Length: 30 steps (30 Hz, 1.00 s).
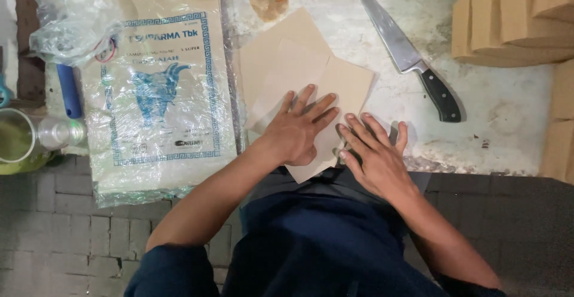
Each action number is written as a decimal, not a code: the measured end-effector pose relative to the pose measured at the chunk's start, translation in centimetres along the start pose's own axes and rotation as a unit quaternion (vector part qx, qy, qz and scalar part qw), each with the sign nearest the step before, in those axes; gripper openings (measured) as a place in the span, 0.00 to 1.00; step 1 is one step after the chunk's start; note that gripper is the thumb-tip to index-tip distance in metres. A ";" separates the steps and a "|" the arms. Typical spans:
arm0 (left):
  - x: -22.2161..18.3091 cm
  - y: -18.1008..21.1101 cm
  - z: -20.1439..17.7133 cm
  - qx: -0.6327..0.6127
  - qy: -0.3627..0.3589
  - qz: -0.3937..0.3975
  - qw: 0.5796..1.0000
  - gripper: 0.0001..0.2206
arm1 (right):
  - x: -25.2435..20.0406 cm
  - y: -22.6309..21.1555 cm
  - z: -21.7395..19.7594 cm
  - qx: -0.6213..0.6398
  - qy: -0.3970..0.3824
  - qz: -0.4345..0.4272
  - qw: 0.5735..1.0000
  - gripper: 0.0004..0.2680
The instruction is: Folding cardboard food boxes and inserting paper liners into them using a knife for cutting.
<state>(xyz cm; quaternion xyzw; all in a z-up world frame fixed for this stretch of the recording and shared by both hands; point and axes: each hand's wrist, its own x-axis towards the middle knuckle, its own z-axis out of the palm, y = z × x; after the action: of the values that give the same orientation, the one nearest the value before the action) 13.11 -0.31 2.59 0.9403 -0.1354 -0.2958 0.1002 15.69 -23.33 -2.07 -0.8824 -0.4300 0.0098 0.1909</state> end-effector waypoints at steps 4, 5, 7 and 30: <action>-0.2 -0.7 1.1 0.018 0.019 0.007 1.000 0.45 | 0.4 0.6 0.0 0.023 -0.007 0.009 1.000 0.19; -0.2 -0.9 1.3 0.010 0.018 0.006 1.000 0.46 | 0.5 1.0 -0.1 0.010 -0.004 0.007 1.000 0.18; 0.0 -1.2 1.4 0.005 0.017 0.009 1.000 0.48 | 1.0 1.9 -0.1 -0.006 0.000 0.010 1.000 0.18; 0.2 -0.9 1.4 -0.020 0.019 -0.011 1.000 0.48 | -0.4 0.2 -0.2 -0.101 0.023 -0.001 0.995 0.19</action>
<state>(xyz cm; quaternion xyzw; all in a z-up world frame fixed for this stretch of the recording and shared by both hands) 12.62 0.28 1.14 0.9448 -0.1175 -0.2819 0.1183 15.66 -23.80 -2.07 -0.8965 -0.4255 -0.0545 0.1112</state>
